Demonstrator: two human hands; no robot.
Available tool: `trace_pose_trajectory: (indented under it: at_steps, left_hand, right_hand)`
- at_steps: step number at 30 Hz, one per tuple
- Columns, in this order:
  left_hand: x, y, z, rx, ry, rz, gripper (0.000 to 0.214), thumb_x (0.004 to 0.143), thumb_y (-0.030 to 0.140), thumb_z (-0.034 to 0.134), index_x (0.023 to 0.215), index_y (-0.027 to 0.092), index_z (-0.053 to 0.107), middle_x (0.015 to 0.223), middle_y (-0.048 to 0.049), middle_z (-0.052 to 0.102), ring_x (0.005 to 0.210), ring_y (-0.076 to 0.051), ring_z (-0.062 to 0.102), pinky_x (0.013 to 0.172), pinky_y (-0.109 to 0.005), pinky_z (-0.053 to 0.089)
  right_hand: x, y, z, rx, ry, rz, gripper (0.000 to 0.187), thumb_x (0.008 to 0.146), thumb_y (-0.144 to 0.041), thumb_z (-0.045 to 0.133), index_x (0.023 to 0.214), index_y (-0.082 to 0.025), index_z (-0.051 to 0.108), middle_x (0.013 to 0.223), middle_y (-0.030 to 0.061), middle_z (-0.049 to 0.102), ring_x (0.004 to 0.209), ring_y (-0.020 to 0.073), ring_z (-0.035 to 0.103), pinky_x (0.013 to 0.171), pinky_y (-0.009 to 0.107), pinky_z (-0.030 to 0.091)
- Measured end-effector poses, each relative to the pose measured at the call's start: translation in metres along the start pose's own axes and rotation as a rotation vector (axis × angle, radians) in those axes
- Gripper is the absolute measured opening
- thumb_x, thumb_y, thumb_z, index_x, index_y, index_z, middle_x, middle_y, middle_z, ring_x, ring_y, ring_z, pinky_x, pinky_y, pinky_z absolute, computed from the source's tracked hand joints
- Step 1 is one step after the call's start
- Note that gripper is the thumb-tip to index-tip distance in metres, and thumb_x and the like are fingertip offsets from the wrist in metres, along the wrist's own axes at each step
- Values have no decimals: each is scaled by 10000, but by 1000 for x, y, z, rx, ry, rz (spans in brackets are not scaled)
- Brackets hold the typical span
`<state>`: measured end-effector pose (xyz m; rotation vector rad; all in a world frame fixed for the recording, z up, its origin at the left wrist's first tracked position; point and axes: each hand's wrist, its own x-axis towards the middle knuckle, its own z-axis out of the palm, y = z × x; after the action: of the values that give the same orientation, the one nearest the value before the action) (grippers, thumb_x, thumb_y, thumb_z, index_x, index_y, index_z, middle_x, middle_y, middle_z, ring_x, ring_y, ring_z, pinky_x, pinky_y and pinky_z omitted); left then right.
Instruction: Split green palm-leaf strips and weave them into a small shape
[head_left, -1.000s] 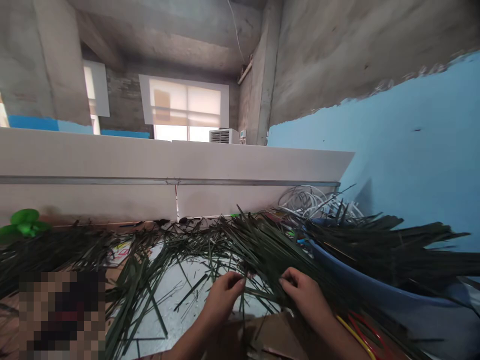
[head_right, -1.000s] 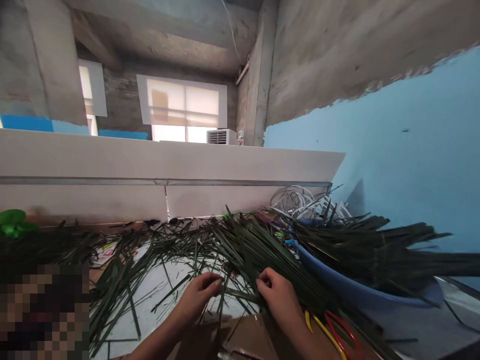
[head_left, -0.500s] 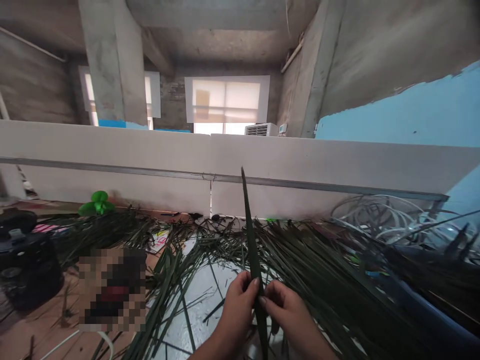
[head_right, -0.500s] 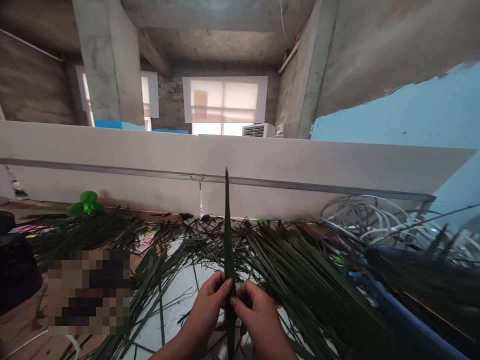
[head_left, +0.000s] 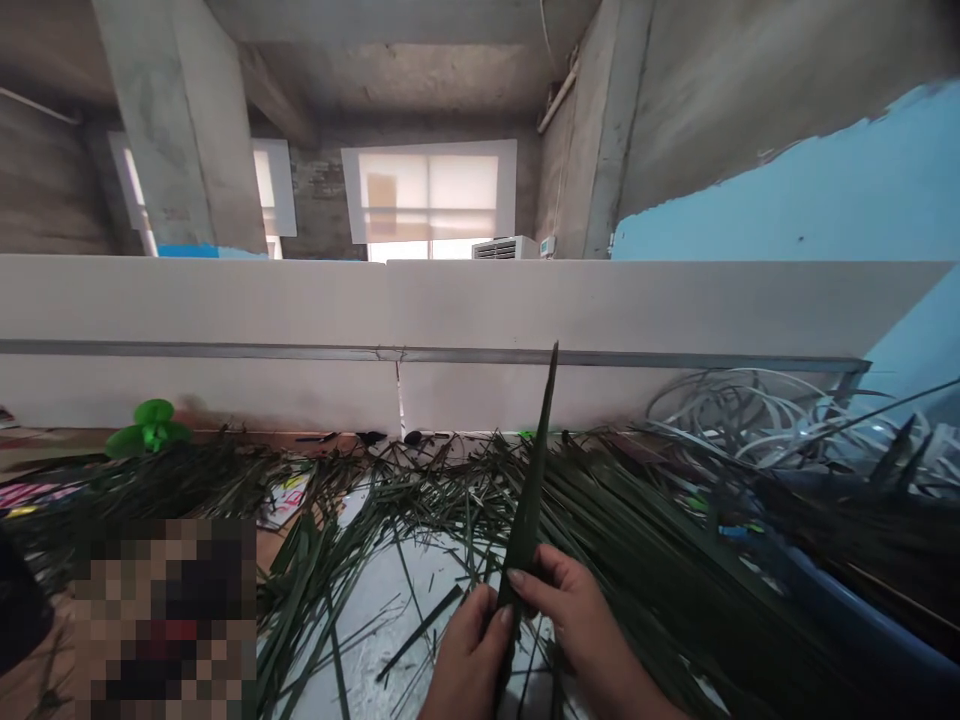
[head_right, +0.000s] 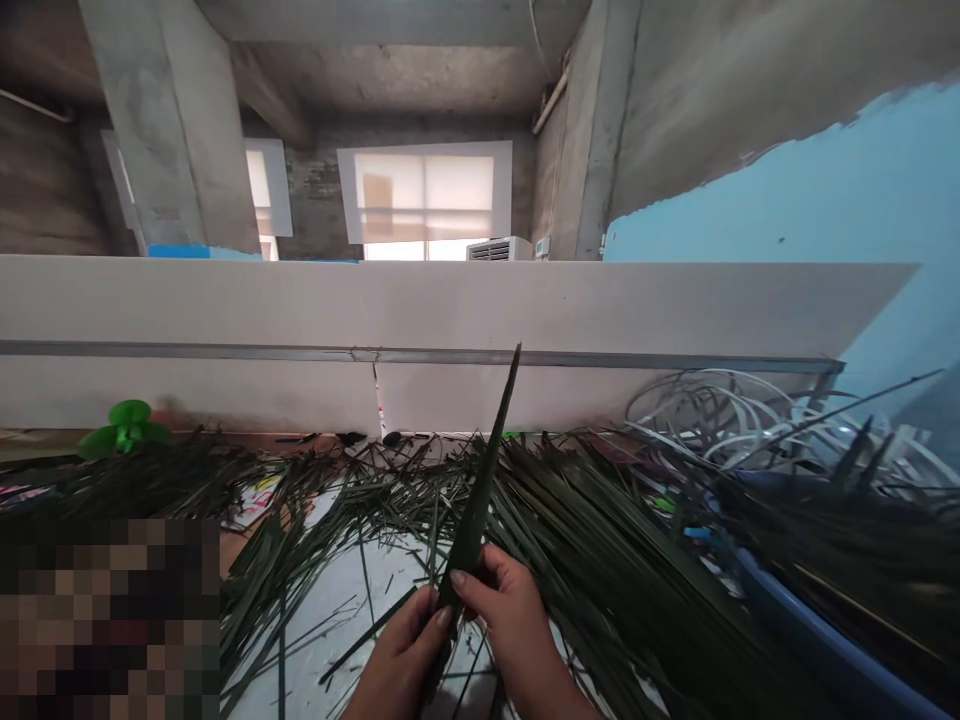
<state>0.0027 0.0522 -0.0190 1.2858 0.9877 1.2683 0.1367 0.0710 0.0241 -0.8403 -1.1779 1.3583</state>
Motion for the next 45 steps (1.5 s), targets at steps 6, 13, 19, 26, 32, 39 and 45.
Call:
trace_pose_trajectory:
  at_steps: [6,13,19,26,32,39,45]
  left_hand:
    - [-1,2,-2,50,-101,-65,443,771,648,637,754,214,550,706,24,459,720,-177,409,696,-289,358]
    - [-3,-4,2,-38,-141,-98,551,671,741,687,710,211,543,692,30,427,700,-167,386,711,-290,361]
    - [-8,0,5,-102,-189,-181,482,657,658,750,683,211,572,677,17,478,679,-170,430,680,-285,365]
    - [-11,17,3,-121,-179,-208,402,682,567,787,758,193,659,720,-7,560,733,-186,492,729,-289,388]
    - [-7,28,3,-162,-111,-143,466,662,604,794,830,191,658,795,-25,613,776,-194,521,741,-294,402]
    - [-8,30,-1,-142,-27,-133,374,715,526,749,756,194,583,737,7,547,699,-162,459,684,-277,372]
    - [-10,34,0,-169,-14,-156,371,740,531,711,738,203,538,675,42,475,638,-135,374,620,-256,313]
  right_hand:
    - [16,-5,-16,1,80,-23,320,634,-425,848,765,-165,715,654,-4,656,587,152,533,550,258,425]
    - [22,-18,-26,55,168,-18,343,621,-437,861,714,-165,676,621,-21,642,517,109,504,485,221,386]
    - [24,-41,-36,-9,263,-53,381,594,-490,850,669,-177,647,588,-24,638,489,116,522,465,228,390]
    - [21,-43,-35,-19,245,-38,347,619,-462,833,679,-186,630,589,-28,636,495,123,534,464,233,395]
    - [11,-30,-19,-18,142,71,310,633,-426,825,720,-187,647,551,-55,591,406,77,412,406,217,314]
    - [8,-23,-14,-34,4,87,334,614,-445,847,698,-155,704,624,-7,636,497,105,477,444,226,364]
    - [6,-25,-12,-64,-39,154,318,589,-438,832,670,-156,710,580,-13,616,478,107,457,443,235,352]
